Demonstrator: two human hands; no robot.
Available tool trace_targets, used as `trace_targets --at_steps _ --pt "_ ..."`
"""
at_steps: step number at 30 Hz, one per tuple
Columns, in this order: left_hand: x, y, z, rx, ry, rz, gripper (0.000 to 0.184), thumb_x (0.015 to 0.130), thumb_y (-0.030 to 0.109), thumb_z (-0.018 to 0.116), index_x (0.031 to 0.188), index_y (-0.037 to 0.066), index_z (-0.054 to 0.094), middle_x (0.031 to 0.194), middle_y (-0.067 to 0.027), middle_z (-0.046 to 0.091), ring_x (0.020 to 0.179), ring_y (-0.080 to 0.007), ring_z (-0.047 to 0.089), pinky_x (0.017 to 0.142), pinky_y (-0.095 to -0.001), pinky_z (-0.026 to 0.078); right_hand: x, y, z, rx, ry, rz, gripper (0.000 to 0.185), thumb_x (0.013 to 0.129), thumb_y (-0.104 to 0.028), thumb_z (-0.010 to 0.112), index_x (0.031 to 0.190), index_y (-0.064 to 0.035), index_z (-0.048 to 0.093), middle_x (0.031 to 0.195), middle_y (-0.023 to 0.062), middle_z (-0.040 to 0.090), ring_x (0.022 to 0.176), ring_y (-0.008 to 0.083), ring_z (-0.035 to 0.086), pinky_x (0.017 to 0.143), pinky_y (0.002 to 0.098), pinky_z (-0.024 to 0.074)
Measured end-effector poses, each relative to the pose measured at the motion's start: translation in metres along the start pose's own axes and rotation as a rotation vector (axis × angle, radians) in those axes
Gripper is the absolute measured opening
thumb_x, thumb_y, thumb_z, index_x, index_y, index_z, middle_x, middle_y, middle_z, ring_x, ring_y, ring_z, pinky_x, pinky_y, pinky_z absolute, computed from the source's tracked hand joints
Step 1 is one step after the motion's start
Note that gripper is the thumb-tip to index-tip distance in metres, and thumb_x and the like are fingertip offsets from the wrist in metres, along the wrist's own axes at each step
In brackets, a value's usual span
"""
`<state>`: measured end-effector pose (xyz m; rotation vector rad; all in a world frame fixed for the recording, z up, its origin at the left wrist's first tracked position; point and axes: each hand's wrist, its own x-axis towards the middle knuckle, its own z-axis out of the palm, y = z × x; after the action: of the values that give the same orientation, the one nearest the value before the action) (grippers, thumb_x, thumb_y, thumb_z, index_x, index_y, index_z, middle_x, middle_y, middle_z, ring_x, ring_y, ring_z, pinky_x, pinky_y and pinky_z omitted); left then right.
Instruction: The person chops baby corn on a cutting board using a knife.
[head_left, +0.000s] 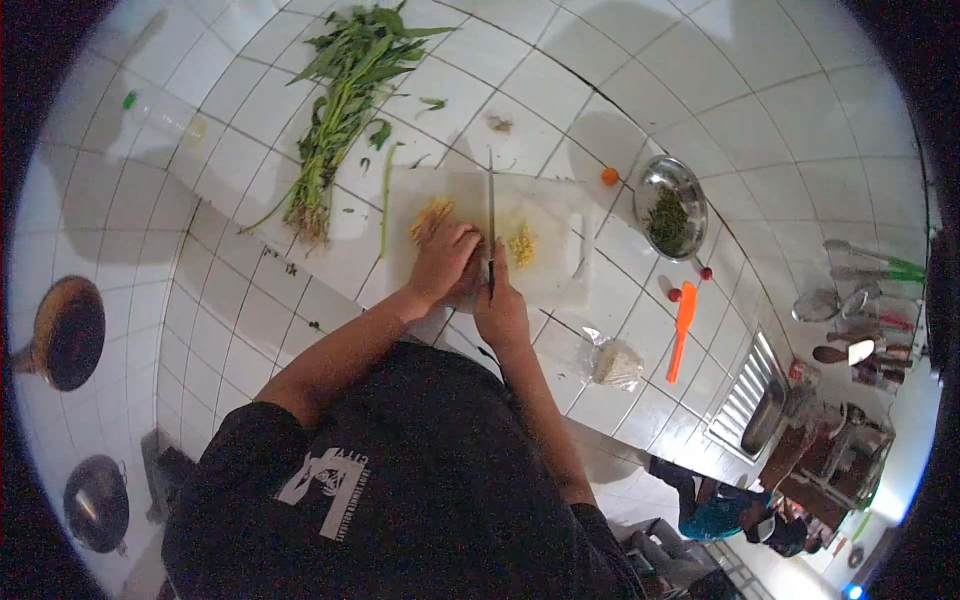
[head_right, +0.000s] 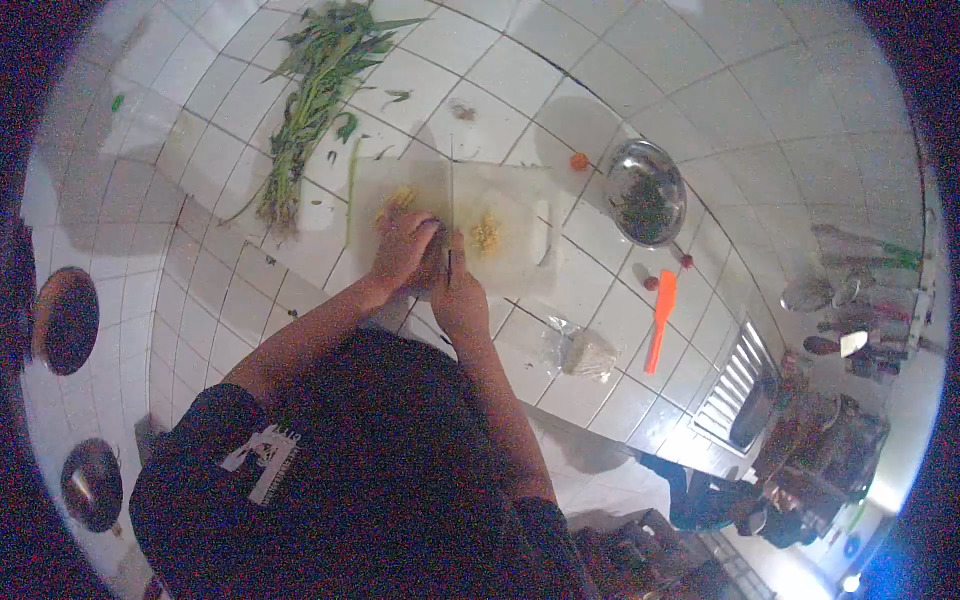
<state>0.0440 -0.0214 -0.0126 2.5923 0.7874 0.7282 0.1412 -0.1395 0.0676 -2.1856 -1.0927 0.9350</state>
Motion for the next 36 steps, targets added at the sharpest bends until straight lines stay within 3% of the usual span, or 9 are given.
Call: trace_targets --at_steps 7,14,21,24,26,29,36 --pt "0.002 0.006 -0.02 -0.03 0.035 -0.048 0.026 0.08 0.019 0.075 0.103 0.009 0.068 0.111 -0.0075 0.062 0.109 -0.0277 0.06 0.115 -0.0615 0.022 -0.018 0.019 -0.017 -0.022 0.086 0.143 0.078 0.098 -0.015 0.052 0.162 -0.0175 0.008 0.087 0.0339 0.067 0.079 0.0518 0.066 0.072 0.0581 0.0519" --pt "-0.005 -0.005 -0.008 0.067 0.032 -0.036 0.017 0.084 0.019 0.071 0.097 0.009 0.068 0.109 -0.006 0.062 0.108 -0.028 0.06 0.115 -0.0614 0.023 -0.02 0.011 -0.01 0.012 -0.023 -0.071 0.074 0.098 -0.015 0.052 0.162 -0.0177 0.013 0.09 0.0324 0.068 0.085 0.0534 0.065 0.076 0.0567 0.0514" --pt "-0.002 0.006 -0.016 0.03 -0.019 -0.044 0.011 0.087 0.016 0.069 0.097 0.01 0.068 0.105 -0.0044 0.06 0.109 -0.0254 0.059 0.115 -0.0613 0.022 -0.034 -0.016 -0.036 -0.045 -0.189 0.108 0.075 0.099 -0.013 0.05 0.162 -0.0224 0.012 0.087 0.0343 0.067 0.083 0.0528 0.066 0.074 0.0568 0.0504" --pt "-0.006 -0.001 -0.009 -0.056 -0.017 -0.043 0.016 0.085 0.016 0.069 0.1 0.011 0.068 0.108 -0.0048 0.06 0.111 -0.026 0.058 0.114 -0.0597 0.025 -0.035 -0.011 -0.021 -0.011 -0.161 0.062 0.077 0.099 -0.013 0.05 0.162 -0.0226 0.008 0.089 0.0355 0.067 0.083 0.0533 0.066 0.075 0.0573 0.0512" --pt "-0.007 -0.003 -0.009 0.083 0.0 0.056 0.022 0.082 0.017 0.068 0.103 0.012 0.069 0.11 -0.0059 0.059 0.113 -0.0265 0.056 0.113 -0.0578 0.027 -0.029 0.002 -0.002 -0.032 -0.139 0.051 0.078 0.098 -0.013 0.05 0.162 -0.0226 0.007 0.089 0.0354 0.067 0.083 0.0535 0.066 0.075 0.0575 0.0514" --pt "-0.008 -0.003 -0.008 0.097 -0.052 0.03 0.025 0.081 0.017 0.067 0.105 0.012 0.069 0.112 -0.0067 0.058 0.115 -0.0274 0.055 0.112 -0.057 0.029 -0.014 0.01 0.009 -0.044 -0.102 0.037 0.079 0.098 -0.013 0.05 0.162 -0.0226 0.005 0.089 0.0353 0.067 0.083 0.0539 0.065 0.075 0.058 0.0516" --pt "-0.003 0.004 -0.018 0.042 -0.015 -0.005 0.024 0.081 0.017 0.068 0.105 0.012 0.07 0.112 -0.0065 0.059 0.116 -0.0271 0.056 0.112 -0.0575 0.028 -0.01 -0.011 -0.02 -0.072 -0.152 0.026 0.079 0.097 -0.012 0.05 0.162 -0.0219 0.006 0.088 0.0352 0.067 0.081 0.0544 0.065 0.073 0.0583 0.0516"
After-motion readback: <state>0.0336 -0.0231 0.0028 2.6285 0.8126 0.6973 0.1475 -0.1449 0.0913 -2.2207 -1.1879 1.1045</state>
